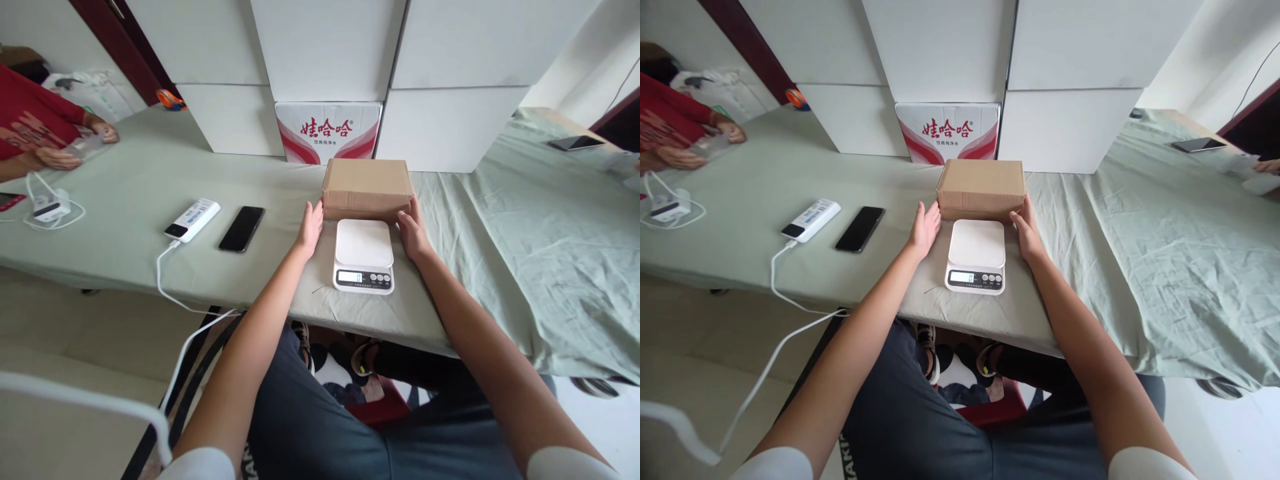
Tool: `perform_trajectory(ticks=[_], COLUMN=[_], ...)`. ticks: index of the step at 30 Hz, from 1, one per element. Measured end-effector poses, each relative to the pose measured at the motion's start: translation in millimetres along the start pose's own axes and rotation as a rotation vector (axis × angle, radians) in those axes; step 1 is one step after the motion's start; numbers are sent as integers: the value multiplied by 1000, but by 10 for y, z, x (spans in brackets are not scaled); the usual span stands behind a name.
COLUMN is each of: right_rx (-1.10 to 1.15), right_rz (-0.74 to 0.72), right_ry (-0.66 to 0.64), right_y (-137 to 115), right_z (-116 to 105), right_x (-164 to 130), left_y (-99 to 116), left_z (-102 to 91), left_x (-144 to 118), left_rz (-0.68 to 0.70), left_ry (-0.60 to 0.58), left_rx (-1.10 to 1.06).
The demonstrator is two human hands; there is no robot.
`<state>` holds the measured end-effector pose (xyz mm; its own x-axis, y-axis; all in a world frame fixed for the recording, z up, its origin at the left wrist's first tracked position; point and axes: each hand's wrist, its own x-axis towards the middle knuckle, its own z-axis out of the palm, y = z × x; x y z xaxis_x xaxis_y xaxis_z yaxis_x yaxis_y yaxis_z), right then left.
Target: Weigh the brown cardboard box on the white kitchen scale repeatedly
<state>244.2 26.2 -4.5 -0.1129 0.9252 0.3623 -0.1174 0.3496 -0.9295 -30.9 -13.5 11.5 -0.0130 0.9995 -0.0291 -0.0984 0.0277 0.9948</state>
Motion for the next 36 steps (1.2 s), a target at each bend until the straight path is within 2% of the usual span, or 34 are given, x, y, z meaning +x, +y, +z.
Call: perform_trajectory(ticks=[3, 6, 12, 17, 24, 32, 36], right_rx=[16, 2, -8, -23, -46, -114, -107], right_rz=[-11, 12, -1, 1, 20, -17, -39], right_ry=[-5, 20, 54, 130, 187, 143, 82], right_y=[50, 151, 344, 363, 328, 446, 378], right_z=[-31, -109, -269, -286, -319, -325, -282], right_x=[7, 31, 94, 92, 67, 84, 57], left_y=[51, 114, 175, 191, 183, 152, 167], left_z=[20, 20, -59, -126, -167, -134, -99], left_x=[-20, -29, 14, 35, 62, 65, 61], left_rz=[-29, -40, 4, 34, -20, -56, -79], left_ry=[-12, 24, 78, 103, 91, 34, 9], left_rx=[-33, -81, -114, -93, -77, -43, -20])
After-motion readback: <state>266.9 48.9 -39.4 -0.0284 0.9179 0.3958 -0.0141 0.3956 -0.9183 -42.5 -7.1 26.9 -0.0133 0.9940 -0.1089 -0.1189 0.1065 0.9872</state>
